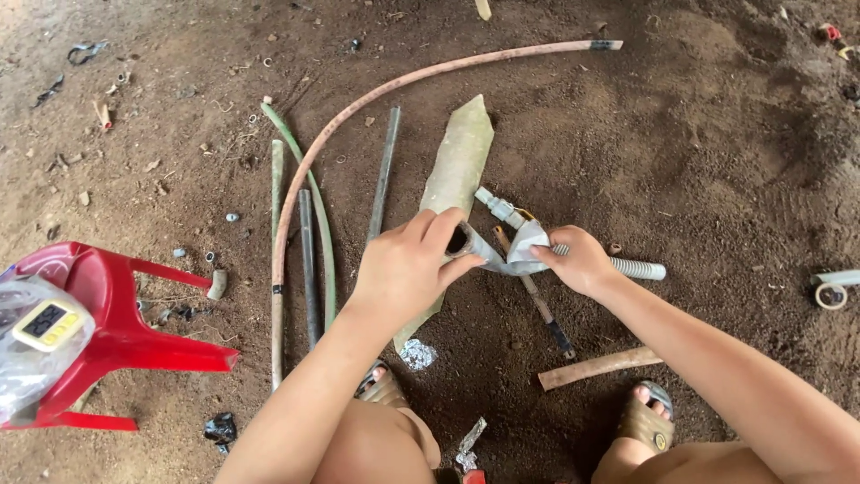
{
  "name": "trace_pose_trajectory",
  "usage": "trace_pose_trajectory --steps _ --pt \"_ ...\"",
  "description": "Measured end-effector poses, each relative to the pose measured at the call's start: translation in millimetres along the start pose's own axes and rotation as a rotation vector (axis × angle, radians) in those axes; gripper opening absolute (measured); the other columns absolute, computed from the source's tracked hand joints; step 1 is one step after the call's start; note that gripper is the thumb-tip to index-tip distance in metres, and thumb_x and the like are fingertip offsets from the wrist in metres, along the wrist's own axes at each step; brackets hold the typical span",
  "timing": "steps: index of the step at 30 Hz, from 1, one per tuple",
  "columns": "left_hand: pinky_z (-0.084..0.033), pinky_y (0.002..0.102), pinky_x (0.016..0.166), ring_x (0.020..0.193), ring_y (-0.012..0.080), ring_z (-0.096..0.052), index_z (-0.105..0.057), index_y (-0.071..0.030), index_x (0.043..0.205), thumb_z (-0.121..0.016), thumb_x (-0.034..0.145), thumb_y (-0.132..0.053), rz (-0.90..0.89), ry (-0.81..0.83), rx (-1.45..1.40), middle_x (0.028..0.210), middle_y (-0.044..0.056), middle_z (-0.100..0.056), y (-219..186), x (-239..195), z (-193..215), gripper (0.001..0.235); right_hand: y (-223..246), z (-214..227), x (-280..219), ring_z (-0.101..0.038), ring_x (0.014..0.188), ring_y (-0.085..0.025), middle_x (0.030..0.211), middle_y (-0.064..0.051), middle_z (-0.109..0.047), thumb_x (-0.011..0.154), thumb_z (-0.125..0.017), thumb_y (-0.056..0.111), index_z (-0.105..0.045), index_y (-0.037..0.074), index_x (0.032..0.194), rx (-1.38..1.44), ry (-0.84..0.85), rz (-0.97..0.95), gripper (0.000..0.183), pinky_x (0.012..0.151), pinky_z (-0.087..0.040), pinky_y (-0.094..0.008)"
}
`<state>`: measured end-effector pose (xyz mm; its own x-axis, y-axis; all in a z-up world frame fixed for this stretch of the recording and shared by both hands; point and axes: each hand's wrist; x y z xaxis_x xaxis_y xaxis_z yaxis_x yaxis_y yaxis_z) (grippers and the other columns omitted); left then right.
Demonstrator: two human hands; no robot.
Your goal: The person wraps a metal pipe with white tape, then uses a hacksaw to cut a wooden stick placed on a flat stone. The person handles various pipes and tools on the ground.
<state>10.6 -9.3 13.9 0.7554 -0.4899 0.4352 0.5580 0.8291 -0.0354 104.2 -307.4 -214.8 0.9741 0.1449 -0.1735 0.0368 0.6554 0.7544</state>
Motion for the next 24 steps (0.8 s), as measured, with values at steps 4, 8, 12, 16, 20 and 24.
trace_pose_trajectory --steps 4,8,12,16,20,24 --pt "-0.065 0.035 0.063 0.072 0.0247 -0.079 -0.060 -0.013 0.132 -0.077 0.096 -0.050 -0.022 -0.044 0.054 0.089 0.006 -0.068 4.3 -2.6 -5.1 0.054 35.9 26.0 -16.0 -0.058 0.143 -0.042 0.147 -0.017 -0.066 0.093 -0.079 0.053 -0.081 0.011 0.118 -0.002 0.110 0.028 0.049 0.120 -0.041 -0.067" --pt "-0.065 0.035 0.064 0.072 0.0242 -0.078 -0.059 -0.015 0.133 -0.077 0.096 -0.051 -0.027 -0.057 0.075 0.089 0.005 -0.066 6.2 -3.6 -7.9 0.055 37.5 37.2 -18.9 -0.049 0.149 -0.044 0.152 -0.013 -0.060 0.076 -0.094 0.050 -0.070 0.017 0.137 -0.115 0.172 0.211 0.073 0.122 -0.025 -0.078" --pt "-0.065 0.035 0.064 0.073 0.0243 -0.078 -0.059 -0.014 0.132 -0.079 0.095 -0.050 -0.032 -0.065 0.072 0.089 0.005 -0.066 5.0 -3.3 -7.7 0.055 44.8 39.3 -21.9 -0.050 0.149 -0.036 0.145 -0.005 -0.066 0.091 -0.080 0.047 -0.079 0.014 0.111 -0.363 0.194 0.337 0.039 0.119 -0.026 -0.079" --pt "-0.064 0.034 0.064 0.072 0.0234 -0.078 -0.059 -0.013 0.132 -0.076 0.096 -0.051 -0.046 -0.077 0.087 0.088 0.004 -0.064 4.4 -2.7 -6.2 0.055 46.6 37.2 -18.0 -0.049 0.149 -0.038 0.146 -0.008 -0.066 0.094 -0.079 0.050 -0.084 0.011 0.104 -0.310 0.214 0.335 0.040 0.114 -0.024 -0.088" --pt "-0.064 0.033 0.064 0.071 0.0221 -0.078 -0.059 -0.013 0.131 -0.076 0.097 -0.050 -0.046 -0.055 0.066 0.087 0.003 -0.063 3.7 -4.7 -4.8 0.053 47.8 35.1 -22.1 -0.072 0.114 -0.045 0.116 -0.022 -0.077 0.099 -0.072 0.029 -0.082 0.002 0.102 -0.095 0.246 0.210 0.029 0.099 -0.052 -0.065" --pt "-0.064 0.033 0.064 0.070 0.0214 -0.077 -0.059 -0.014 0.131 -0.077 0.097 -0.050 -0.045 -0.060 0.071 0.086 0.002 -0.062 3.2 -4.6 -3.0 0.053 11.7 7.4 -5.0 -0.075 0.085 -0.029 0.092 -0.011 -0.077 0.103 -0.067 0.037 -0.082 0.012 0.114 -0.048 0.235 -0.019 0.031 0.078 -0.058 -0.045"
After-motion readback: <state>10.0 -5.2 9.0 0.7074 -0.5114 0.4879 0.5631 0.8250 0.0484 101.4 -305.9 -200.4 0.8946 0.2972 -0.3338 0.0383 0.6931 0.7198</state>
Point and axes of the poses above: each hand's wrist, its own x-axis towards the middle knuckle, its own z-axis out of the back of the hand, y = z × x
